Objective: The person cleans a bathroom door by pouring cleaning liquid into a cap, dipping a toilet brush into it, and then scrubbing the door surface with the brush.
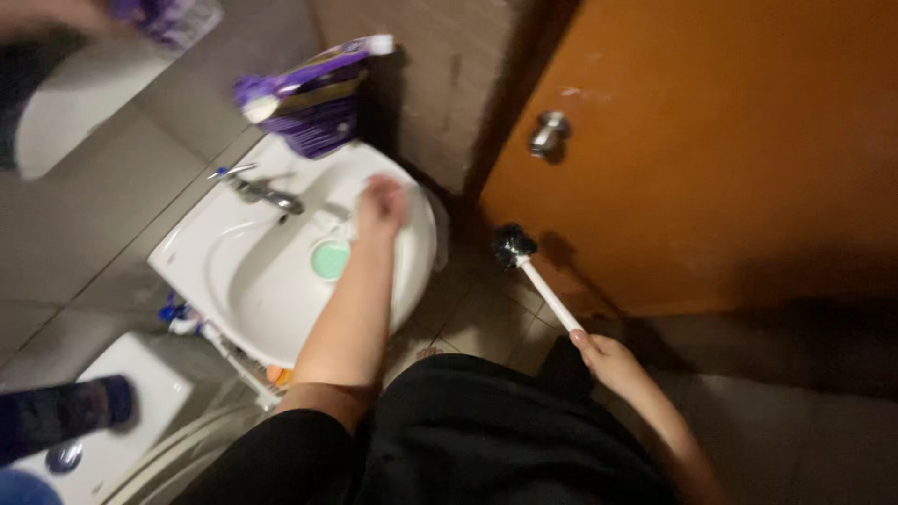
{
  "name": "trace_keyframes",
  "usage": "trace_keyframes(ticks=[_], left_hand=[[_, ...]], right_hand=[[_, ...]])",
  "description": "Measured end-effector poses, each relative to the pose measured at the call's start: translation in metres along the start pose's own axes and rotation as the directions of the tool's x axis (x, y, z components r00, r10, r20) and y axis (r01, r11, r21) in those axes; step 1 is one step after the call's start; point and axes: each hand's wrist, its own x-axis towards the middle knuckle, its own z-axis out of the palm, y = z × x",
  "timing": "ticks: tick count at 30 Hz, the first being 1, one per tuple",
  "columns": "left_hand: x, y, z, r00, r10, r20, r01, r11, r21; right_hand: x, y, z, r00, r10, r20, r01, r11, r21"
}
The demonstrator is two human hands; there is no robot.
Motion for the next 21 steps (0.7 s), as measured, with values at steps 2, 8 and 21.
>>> trace_keyframes(ticks=[2,8,21], left_hand=[[0.012,-0.093,0.071,0.991,-0.132,0.024,0.118,0.945,0.305],[0.007,-0.234,0.208,0.850,-0.418,0.321,0.239,0.849,0.471],[-0.018,0.105,-0.018,0.866,0.219,-0.449,-0.148,0.971,0.188]], right_hand=[[-0.009,0.022,-0.004,1.000,-0.020,-0.010,0.020,1.000,-0.006],[-0.029,0.054,-0.012,0.997,-0.001,-0.079,-0.005,0.997,-0.073],[-0.074,0.079,-0.019,0.904,0.425,0.048,-0.422,0.870,0.253]])
